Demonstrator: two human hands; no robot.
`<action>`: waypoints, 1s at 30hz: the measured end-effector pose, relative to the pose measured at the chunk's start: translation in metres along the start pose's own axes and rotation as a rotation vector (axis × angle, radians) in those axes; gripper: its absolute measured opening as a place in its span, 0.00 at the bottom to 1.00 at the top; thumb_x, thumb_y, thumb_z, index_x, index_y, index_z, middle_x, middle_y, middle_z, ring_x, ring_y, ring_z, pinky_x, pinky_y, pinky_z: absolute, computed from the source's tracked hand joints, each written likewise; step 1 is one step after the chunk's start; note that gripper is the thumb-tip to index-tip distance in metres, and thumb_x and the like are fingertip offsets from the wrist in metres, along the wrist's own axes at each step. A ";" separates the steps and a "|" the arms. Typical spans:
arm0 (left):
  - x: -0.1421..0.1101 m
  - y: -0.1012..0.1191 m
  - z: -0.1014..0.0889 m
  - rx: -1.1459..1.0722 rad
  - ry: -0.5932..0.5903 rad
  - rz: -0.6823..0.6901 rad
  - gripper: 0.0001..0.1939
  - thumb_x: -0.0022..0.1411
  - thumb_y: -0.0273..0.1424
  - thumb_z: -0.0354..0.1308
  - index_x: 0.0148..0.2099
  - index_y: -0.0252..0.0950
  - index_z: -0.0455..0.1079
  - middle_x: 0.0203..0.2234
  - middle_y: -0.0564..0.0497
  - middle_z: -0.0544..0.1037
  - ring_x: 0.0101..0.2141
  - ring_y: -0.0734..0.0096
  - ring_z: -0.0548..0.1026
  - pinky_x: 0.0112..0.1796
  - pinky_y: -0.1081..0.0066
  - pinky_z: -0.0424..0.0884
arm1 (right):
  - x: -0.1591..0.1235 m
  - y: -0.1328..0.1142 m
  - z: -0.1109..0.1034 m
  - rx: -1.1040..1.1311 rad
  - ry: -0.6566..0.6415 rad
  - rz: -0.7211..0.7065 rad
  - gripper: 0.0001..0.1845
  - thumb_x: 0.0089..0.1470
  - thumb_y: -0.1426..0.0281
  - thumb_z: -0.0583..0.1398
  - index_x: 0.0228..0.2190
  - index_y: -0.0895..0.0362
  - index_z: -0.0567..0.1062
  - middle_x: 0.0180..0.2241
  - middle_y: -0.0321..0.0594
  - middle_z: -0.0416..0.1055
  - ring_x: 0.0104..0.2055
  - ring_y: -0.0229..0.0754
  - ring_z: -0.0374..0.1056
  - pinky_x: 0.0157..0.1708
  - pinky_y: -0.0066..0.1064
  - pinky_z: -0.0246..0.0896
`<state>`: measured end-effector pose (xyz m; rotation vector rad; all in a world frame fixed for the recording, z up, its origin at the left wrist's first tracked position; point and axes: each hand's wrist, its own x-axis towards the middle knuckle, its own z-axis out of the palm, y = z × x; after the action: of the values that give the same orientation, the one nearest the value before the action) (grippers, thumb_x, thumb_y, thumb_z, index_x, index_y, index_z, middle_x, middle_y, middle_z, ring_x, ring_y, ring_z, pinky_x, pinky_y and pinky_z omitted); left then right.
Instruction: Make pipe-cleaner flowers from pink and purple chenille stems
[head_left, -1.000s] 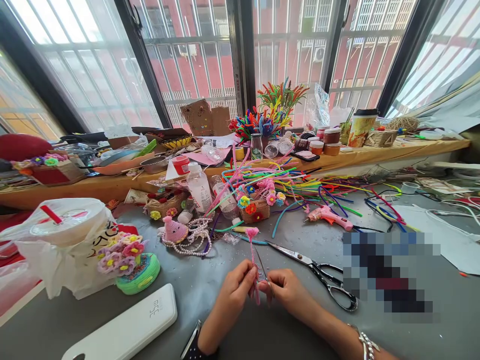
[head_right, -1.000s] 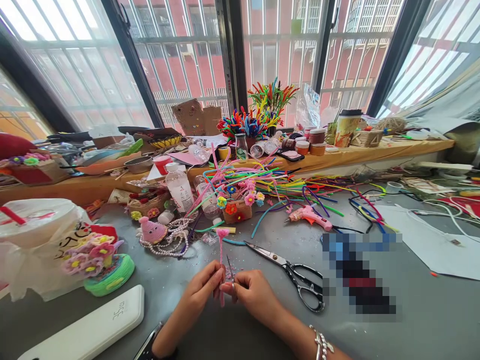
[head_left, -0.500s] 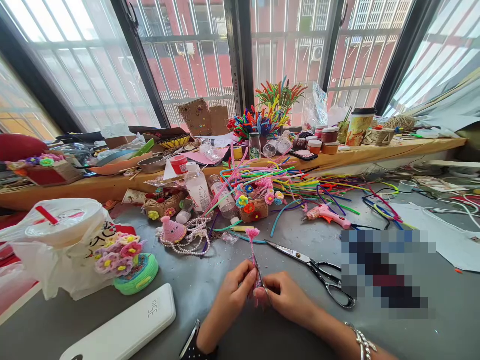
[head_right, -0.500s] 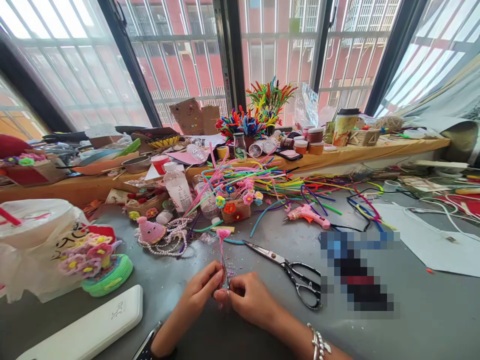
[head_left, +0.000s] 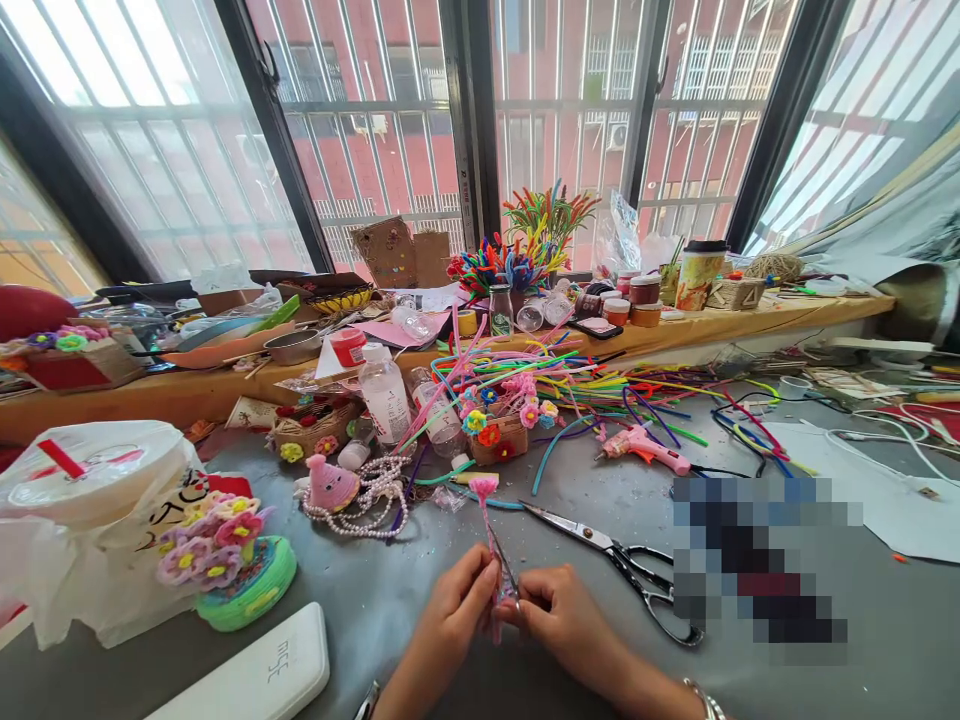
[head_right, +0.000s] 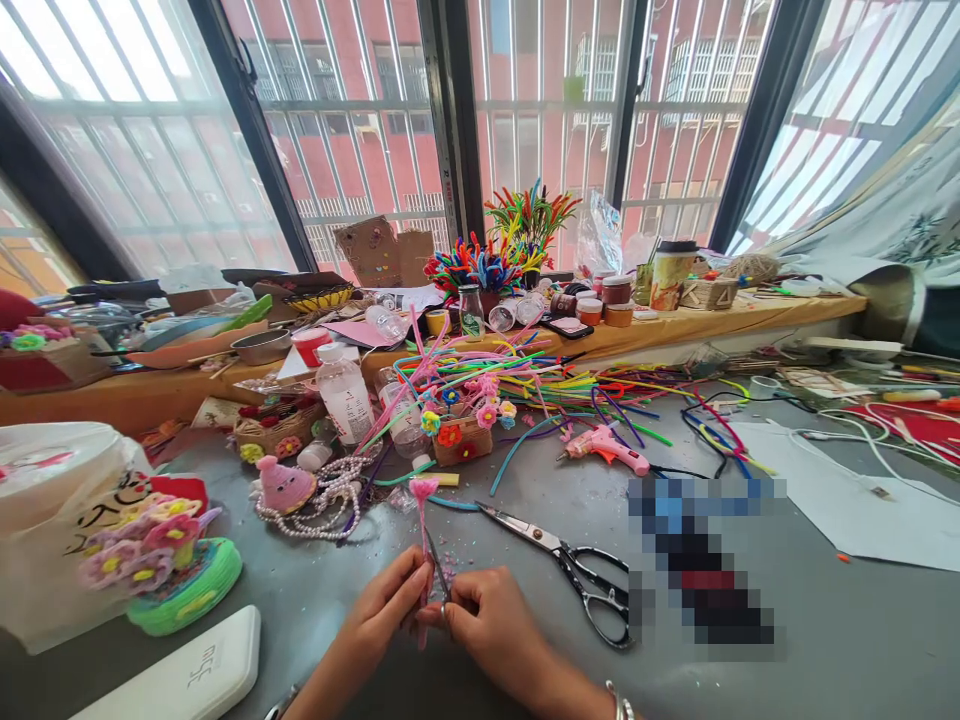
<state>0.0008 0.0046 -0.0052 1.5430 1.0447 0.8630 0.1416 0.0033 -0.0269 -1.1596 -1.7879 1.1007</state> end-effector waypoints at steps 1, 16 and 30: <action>0.000 0.000 -0.001 -0.005 -0.001 0.003 0.16 0.56 0.43 0.44 0.25 0.36 0.55 0.16 0.59 0.56 0.18 0.79 0.57 0.19 0.77 0.56 | 0.000 0.000 0.000 0.003 -0.002 0.002 0.26 0.44 0.53 0.54 0.09 0.59 0.57 0.11 0.29 0.51 0.16 0.29 0.46 0.16 0.23 0.39; 0.001 0.003 -0.003 0.040 0.015 0.001 0.16 0.55 0.43 0.46 0.24 0.35 0.58 0.16 0.58 0.57 0.19 0.78 0.57 0.20 0.77 0.55 | 0.005 0.003 -0.005 0.067 0.039 0.035 0.30 0.44 0.48 0.51 0.10 0.60 0.64 0.11 0.30 0.51 0.16 0.30 0.46 0.16 0.24 0.39; 0.001 0.000 -0.001 0.094 -0.023 0.032 0.15 0.56 0.40 0.46 0.24 0.35 0.59 0.18 0.56 0.60 0.20 0.77 0.59 0.22 0.77 0.55 | 0.002 0.000 -0.006 0.130 -0.133 -0.051 0.29 0.45 0.47 0.48 0.13 0.61 0.62 0.14 0.30 0.51 0.18 0.30 0.46 0.18 0.23 0.40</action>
<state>0.0005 0.0057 -0.0049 1.6482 1.0597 0.8267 0.1465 0.0064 -0.0245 -0.9788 -1.8064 1.2688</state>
